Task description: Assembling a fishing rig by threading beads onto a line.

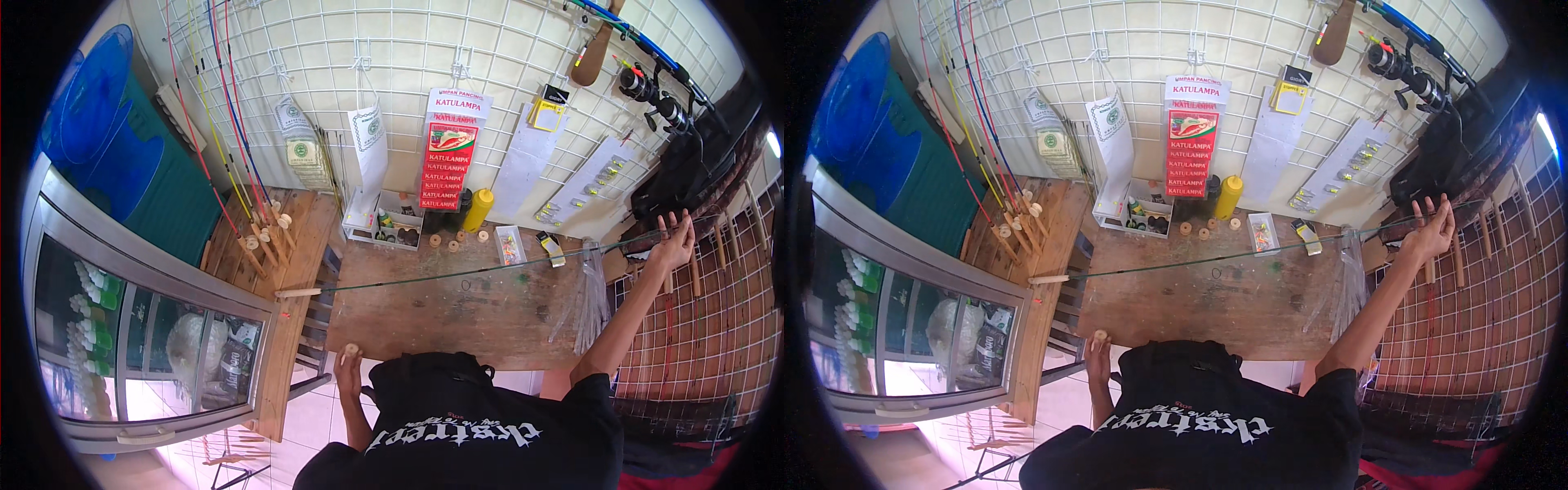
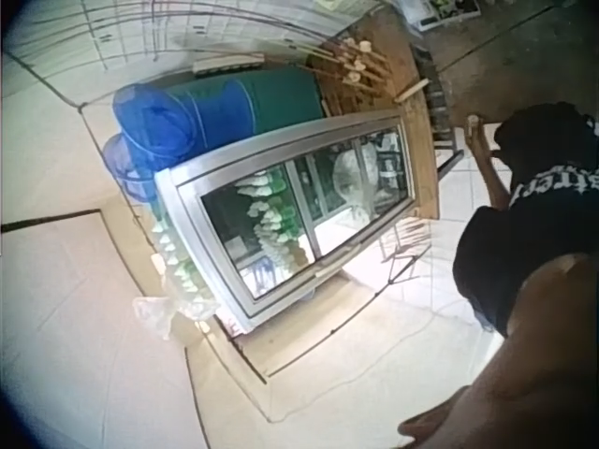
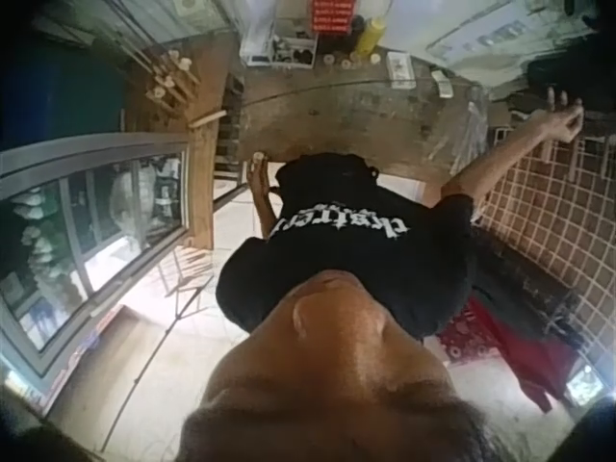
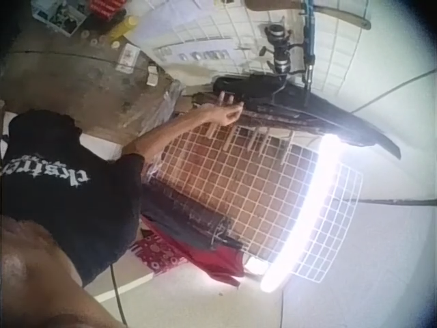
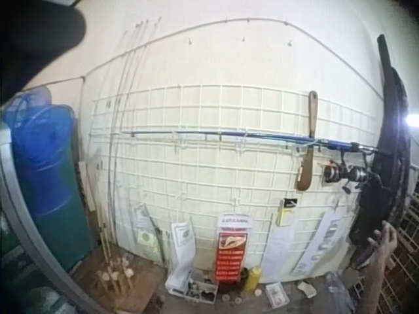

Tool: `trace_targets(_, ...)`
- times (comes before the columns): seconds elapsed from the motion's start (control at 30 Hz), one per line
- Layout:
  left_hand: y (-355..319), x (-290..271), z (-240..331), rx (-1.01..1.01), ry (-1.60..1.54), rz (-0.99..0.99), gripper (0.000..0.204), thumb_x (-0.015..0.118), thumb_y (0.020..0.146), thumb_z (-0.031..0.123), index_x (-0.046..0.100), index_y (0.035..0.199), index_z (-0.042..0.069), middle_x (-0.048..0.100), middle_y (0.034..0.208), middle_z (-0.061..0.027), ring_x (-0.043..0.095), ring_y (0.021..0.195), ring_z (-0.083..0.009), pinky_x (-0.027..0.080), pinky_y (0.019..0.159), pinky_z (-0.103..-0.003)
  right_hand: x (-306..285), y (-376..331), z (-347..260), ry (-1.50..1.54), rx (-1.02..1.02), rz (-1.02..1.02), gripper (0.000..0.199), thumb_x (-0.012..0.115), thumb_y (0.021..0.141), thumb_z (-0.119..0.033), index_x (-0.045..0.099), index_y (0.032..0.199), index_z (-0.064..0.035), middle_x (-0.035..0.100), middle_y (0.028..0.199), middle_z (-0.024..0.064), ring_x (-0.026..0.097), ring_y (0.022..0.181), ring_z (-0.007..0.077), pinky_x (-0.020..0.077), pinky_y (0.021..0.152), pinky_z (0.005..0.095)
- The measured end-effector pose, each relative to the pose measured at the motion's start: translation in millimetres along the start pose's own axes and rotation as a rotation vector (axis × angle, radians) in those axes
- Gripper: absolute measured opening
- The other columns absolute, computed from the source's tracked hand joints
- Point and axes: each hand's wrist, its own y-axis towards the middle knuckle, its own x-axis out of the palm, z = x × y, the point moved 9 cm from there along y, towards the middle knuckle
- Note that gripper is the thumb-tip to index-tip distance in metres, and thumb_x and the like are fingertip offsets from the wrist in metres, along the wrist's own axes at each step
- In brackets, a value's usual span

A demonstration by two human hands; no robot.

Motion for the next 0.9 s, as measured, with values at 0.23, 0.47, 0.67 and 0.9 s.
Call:
trace_targets(0.23,-33.0,-30.2,15.1,0.107,-0.052,0.14,0.029,0.06,0.086,0.005,0.052,0.114,-0.001,0.058,0.104,-0.0137,0.061,0.09,-0.0225,0.051,0.082,-0.028,17.9,9.2,15.4,0.009,0.021,-0.055,0.027,0.057,0.09,-0.013,0.049,0.108,0.0043,0.06,0.11,0.0164,0.063,0.084,0.0239,0.061,0.059,0.0352)
trace_targets(0.47,16.8,138.1,-15.6,-0.014,0.634,-0.48,0.025,0.073,0.076,0.007,0.06,0.097,0.0,0.065,0.091,-0.0073,0.062,0.083,-0.0147,0.052,0.069,-0.027,29.7,16.4,21.7,0.075,0.017,-0.063,0.023,0.058,0.089,-0.01,0.049,0.103,0.0044,0.06,0.108,0.0167,0.062,0.081,0.0242,0.0608,0.06,0.0356)
trace_targets(0.67,46.7,226.6,-82.0,0.169,1.098,-0.616,0.029,0.075,0.069,0.015,0.063,0.093,0.003,0.062,0.084,-0.0093,0.062,0.077,-0.0194,0.049,0.069,-0.032,32.6,20.9,13.7,0.064,-0.037,0.025,0.017,0.058,0.088,-0.007,0.051,0.099,0.0037,0.063,0.102,0.015,0.061,0.072,0.0198,0.0486,0.046,0.0258)
trace_targets(0.9,16.2,265.8,-64.9,0.519,1.304,-0.915,0.038,0.07,0.068,0.007,0.06,0.105,0.005,0.06,0.097,-0.015,0.059,0.089,-0.0311,0.048,0.078,-0.037,24.7,16.6,7.8,0.143,-0.036,0.1,0.012,0.058,0.088,-0.007,0.055,0.094,0.0034,0.066,0.094,0.0124,0.048,0.051,0.0125,0.0291,0.033,0.0204)
